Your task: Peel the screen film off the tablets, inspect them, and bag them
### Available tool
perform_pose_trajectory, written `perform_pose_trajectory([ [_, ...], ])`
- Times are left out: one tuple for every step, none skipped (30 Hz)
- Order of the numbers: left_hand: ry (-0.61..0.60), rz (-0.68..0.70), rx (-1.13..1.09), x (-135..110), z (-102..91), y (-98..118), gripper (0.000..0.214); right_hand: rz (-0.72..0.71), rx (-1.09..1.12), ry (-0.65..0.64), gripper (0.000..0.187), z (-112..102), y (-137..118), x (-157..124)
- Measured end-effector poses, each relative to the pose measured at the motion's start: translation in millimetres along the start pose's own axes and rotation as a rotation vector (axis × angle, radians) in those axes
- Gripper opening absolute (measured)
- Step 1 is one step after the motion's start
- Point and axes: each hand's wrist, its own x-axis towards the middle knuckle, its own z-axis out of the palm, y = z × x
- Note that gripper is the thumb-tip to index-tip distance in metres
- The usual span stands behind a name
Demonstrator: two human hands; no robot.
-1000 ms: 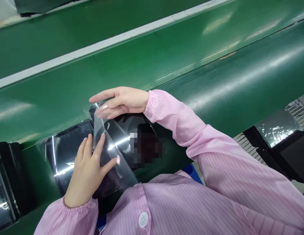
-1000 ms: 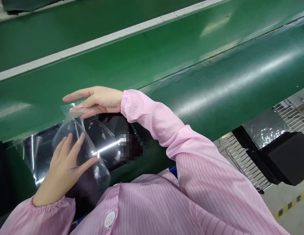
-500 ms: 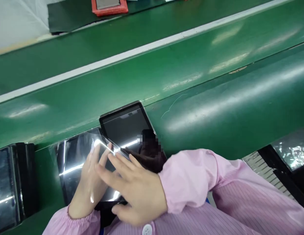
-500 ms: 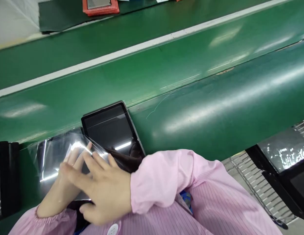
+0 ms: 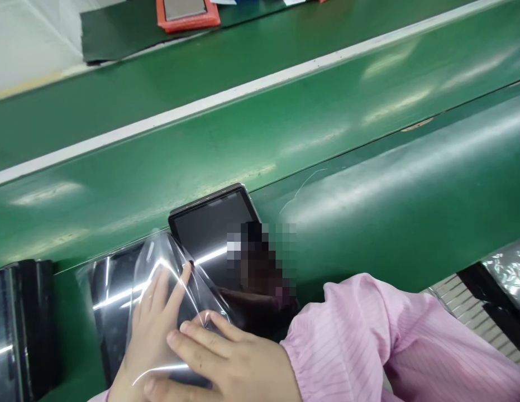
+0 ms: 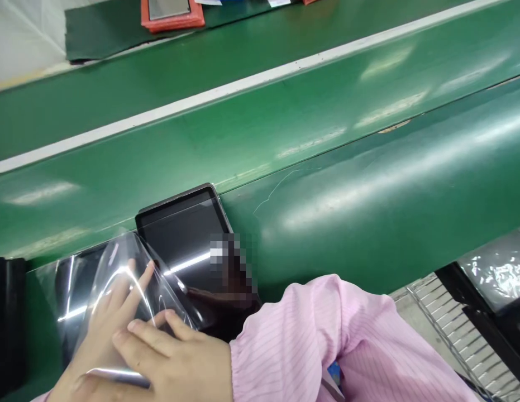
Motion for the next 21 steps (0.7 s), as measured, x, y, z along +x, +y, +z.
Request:
perform_pose_trajectory([
  [0.009, -0.003, 0.014, -0.4, 1.3, -1.2, 0.074, -0.005, 0.007, 0.005, 0.046, -1.1, 1.7, 0.6],
  [0.012, -0.006, 0.025, -0.6, 2.6, -2.6, 0.074, -0.023, 0.016, -0.006, 0.044, -1.5, 4.3, 1.2],
  [0.009, -0.005, 0.031, -0.5, 3.5, -3.9, 0.075, -0.061, 0.029, -0.024, 0.043, -1.0, 7.7, 1.8],
  [-0.002, 0.000, 0.030, -0.1, 3.8, -4.9, 0.076, -0.110, 0.042, -0.028, 0.042, 0.2, 11.5, 2.4],
  [-0.011, 0.003, 0.027, 0.4, 3.7, -5.5, 0.078, -0.154, 0.053, -0.027, 0.042, 1.9, 15.4, 3.1],
  [-0.021, -0.003, 0.026, 0.9, 3.2, -5.5, 0.080, -0.198, 0.067, -0.027, 0.043, 3.9, 19.3, 3.9],
  [-0.027, -0.018, 0.028, 1.5, 2.7, -5.1, 0.081, -0.236, 0.085, -0.025, 0.045, 5.8, 23.0, 4.9],
  [-0.026, -0.037, 0.033, 2.0, 2.3, -4.3, 0.081, -0.261, 0.107, -0.031, 0.046, 7.4, 26.5, 6.0],
  [-0.020, -0.052, 0.039, 2.3, 2.2, -3.2, 0.080, -0.282, 0.130, -0.045, 0.046, 8.3, 30.0, 7.2],
  [-0.008, -0.061, 0.043, 2.5, 2.4, -2.1, 0.079, -0.306, 0.167, -0.047, 0.046, 8.2, 33.8, 8.3],
  [0.016, -0.068, 0.044, 2.7, 2.7, -0.8, 0.078, -0.340, 0.216, -0.039, 0.047, 7.0, 38.0, 9.0],
  [0.040, -0.067, 0.040, 2.8, 3.1, 0.4, 0.078, -0.368, 0.274, -0.015, 0.046, 4.6, 42.9, 9.0],
  [0.056, -0.063, 0.036, 2.8, 3.3, 1.6, 0.078, -0.368, 0.332, 0.031, 0.045, 1.0, 48.6, 8.0],
  [0.068, -0.058, 0.035, 2.9, 3.1, 2.8, 0.078, -0.336, 0.384, 0.102, 0.042, -3.7, 55.2, 5.7],
  [0.074, -0.054, 0.038, 2.9, 2.5, 3.9, 0.078, -0.264, 0.410, 0.186, 0.038, -9.0, 62.4, 1.7],
  [0.074, -0.047, 0.044, 3.0, 1.5, 4.9, 0.078, -0.169, 0.399, 0.258, 0.033, -14.6, 70.1, -3.9],
  [0.069, -0.038, 0.051, 2.9, 0.2, 5.7, 0.078, -0.066, 0.350, 0.309, 0.028, -20.0, 78.0, -11.2],
  [0.063, -0.033, 0.058, 2.9, -1.1, 6.2, 0.078, 0.028, 0.272, 0.348, 0.024, -24.8, 85.8, -19.8],
  [0.064, -0.035, 0.062, 2.7, -2.4, 6.3, 0.078, 0.100, 0.175, 0.361, 0.024, -28.6, 93.2, -29.5],
  [0.062, -0.036, 0.066, 2.4, -3.4, 6.1, 0.079, 0.146, 0.079, 0.353, 0.026, -31.2, 100.1, -39.5],
  [0.057, -0.036, 0.070, 2.0, -4.0, 5.5, 0.079, 0.167, -0.002, 0.342, 0.028, -32.7, 106.3, -49.5],
])
